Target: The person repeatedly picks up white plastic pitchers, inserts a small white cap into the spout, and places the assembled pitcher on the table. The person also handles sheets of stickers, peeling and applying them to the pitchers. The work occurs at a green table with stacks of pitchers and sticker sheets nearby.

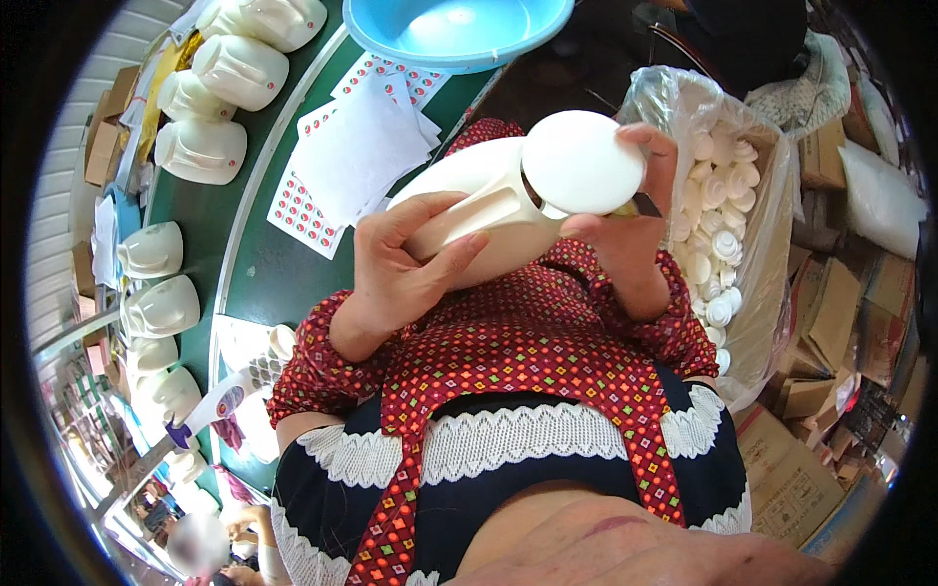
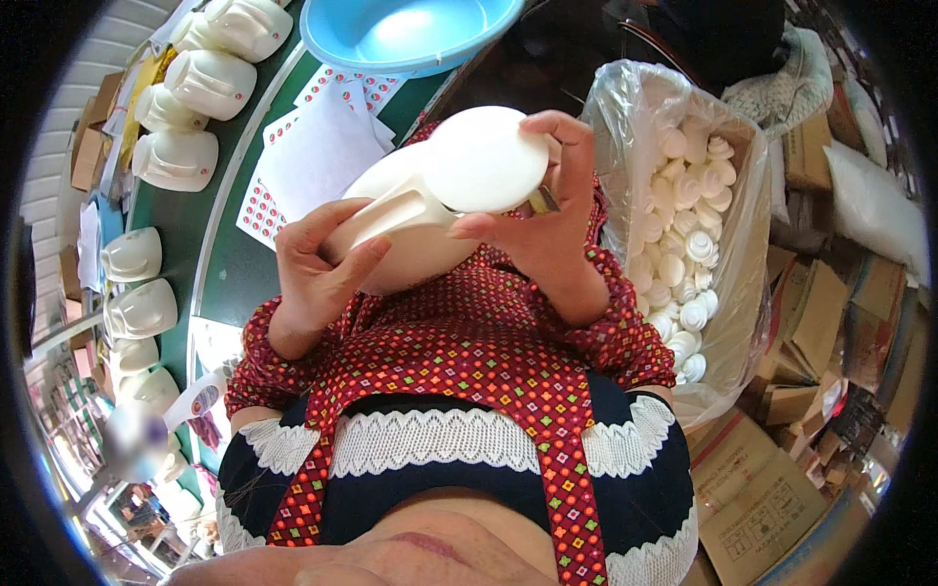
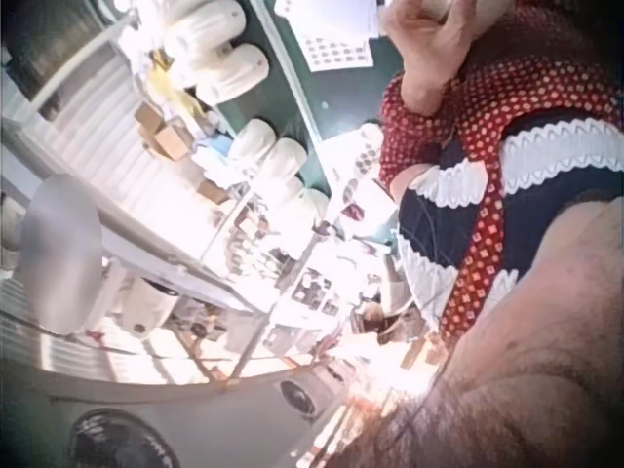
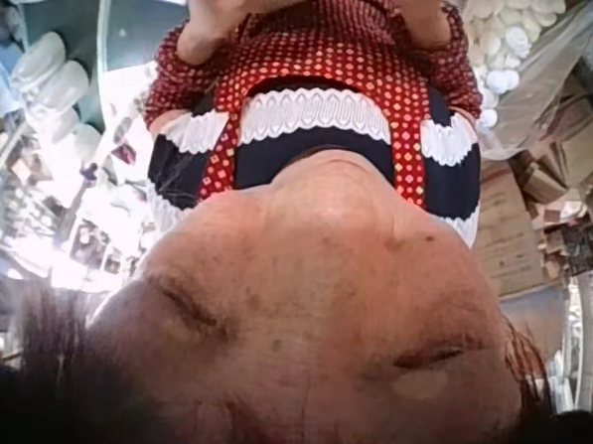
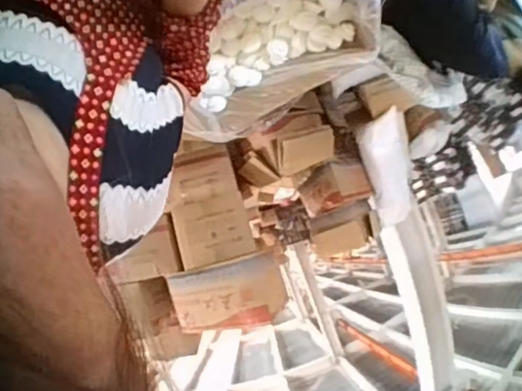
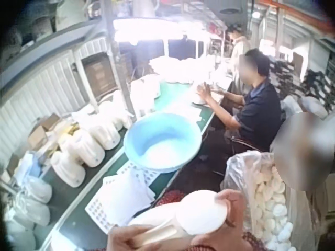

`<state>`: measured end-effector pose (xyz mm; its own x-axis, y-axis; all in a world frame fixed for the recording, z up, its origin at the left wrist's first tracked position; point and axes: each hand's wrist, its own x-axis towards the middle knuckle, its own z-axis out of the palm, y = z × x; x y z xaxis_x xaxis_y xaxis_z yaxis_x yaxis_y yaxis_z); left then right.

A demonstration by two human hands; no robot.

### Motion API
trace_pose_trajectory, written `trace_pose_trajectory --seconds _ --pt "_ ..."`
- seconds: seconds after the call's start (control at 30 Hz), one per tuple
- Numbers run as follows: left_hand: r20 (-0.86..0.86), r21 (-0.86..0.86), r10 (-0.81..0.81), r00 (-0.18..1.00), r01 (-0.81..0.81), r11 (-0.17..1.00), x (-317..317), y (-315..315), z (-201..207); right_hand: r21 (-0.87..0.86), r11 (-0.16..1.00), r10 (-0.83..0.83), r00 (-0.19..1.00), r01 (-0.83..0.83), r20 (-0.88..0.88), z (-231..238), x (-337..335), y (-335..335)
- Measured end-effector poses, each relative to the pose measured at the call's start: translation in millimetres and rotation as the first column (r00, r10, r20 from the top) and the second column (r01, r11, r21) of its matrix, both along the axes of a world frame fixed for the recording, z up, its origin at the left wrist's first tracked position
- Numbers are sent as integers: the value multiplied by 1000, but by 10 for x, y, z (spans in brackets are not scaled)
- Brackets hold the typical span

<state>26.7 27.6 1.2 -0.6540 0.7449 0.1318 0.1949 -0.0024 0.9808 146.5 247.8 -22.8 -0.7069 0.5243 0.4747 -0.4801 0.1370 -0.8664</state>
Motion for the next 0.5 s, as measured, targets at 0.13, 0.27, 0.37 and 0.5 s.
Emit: trace_pose_trajectory --seconds 0.13,0.27,0.37,0.5 --pt "-41 24 63 997 -62 998 59 -45 -107 193 981 -57 978 18 199 -66 12 25" --pt "-56 57 87 995 -84 995 55 -96 -157 225 972 -138 947 72 289 -129 74 -32" --pt "-88 80 79 993 -72 994 76 -54 -148 617 784 -290 921 72 262 -170 100 235" --pt "-155 92 47 987 -33 995 110 53 -157 599 794 -184 897 -105 401 93 176 386"
